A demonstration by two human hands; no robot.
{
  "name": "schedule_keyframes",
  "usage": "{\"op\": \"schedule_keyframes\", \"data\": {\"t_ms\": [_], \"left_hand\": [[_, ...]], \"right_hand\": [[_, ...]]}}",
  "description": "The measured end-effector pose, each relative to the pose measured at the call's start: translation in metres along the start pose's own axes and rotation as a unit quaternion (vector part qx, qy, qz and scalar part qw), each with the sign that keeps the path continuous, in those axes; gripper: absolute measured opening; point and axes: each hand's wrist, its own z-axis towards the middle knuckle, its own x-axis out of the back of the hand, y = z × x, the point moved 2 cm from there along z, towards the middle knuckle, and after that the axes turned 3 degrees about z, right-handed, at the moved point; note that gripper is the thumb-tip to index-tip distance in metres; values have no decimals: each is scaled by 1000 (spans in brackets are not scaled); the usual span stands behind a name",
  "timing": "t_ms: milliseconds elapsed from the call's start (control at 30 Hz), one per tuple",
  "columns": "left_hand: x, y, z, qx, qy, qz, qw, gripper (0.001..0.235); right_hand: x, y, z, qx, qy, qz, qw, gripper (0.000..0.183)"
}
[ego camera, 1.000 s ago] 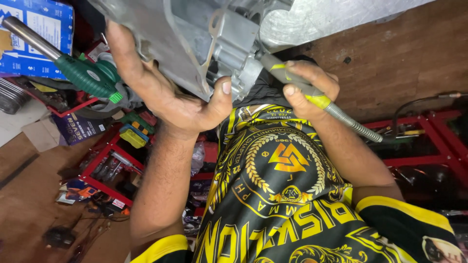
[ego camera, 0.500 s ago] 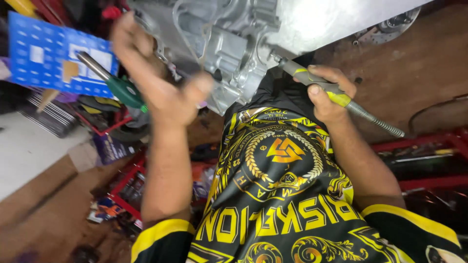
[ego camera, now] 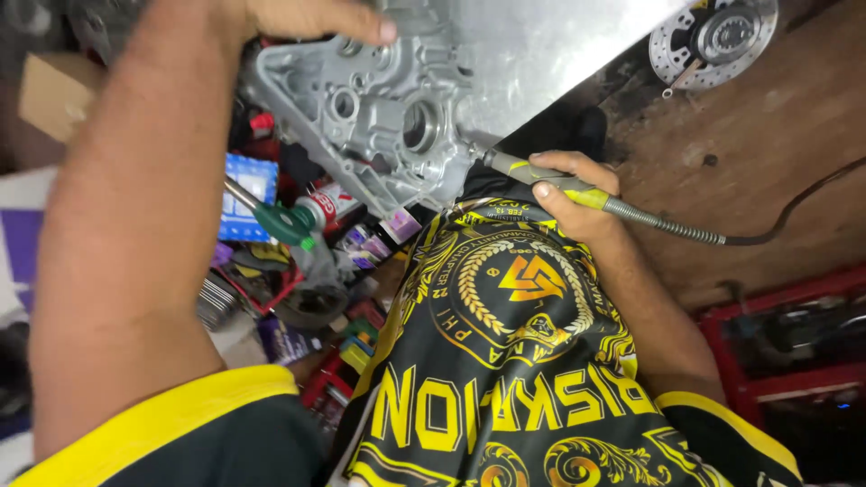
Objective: Cleaning and smoothing the gasket surface of a motorcycle engine crankcase using a rotary tool
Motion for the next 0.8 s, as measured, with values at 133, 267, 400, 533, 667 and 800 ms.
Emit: {"op": "schedule_keyframes", "data": {"t_ms": [133, 267, 400, 533, 667, 800], "left_hand": [[2, 18, -15, -31, 46, 47, 997, 38], [-7, 30, -68, 81, 98, -52, 991, 62], [-43, -6, -104, -117, 301, -31, 946, 94], [-99, -33, -117, -132, 411, -47, 901, 111], [-154, -63, -101, -134, 527, -78, 835, 109], [-203, -78, -79, -112, 585, -143, 790, 102]], "right_hand": [[5, 5, -6, -3, 18, -15, 1000, 29], [7, 1, 2, 12, 16, -12, 1000, 30], [1, 10, 6, 7, 22, 13, 1000, 29], [-6, 9, 19, 0, 3, -6, 1000, 33], [-19, 9, 37, -3, 7, 14, 1000, 33], [-33, 20, 49, 5, 13, 15, 1000, 30]]}}
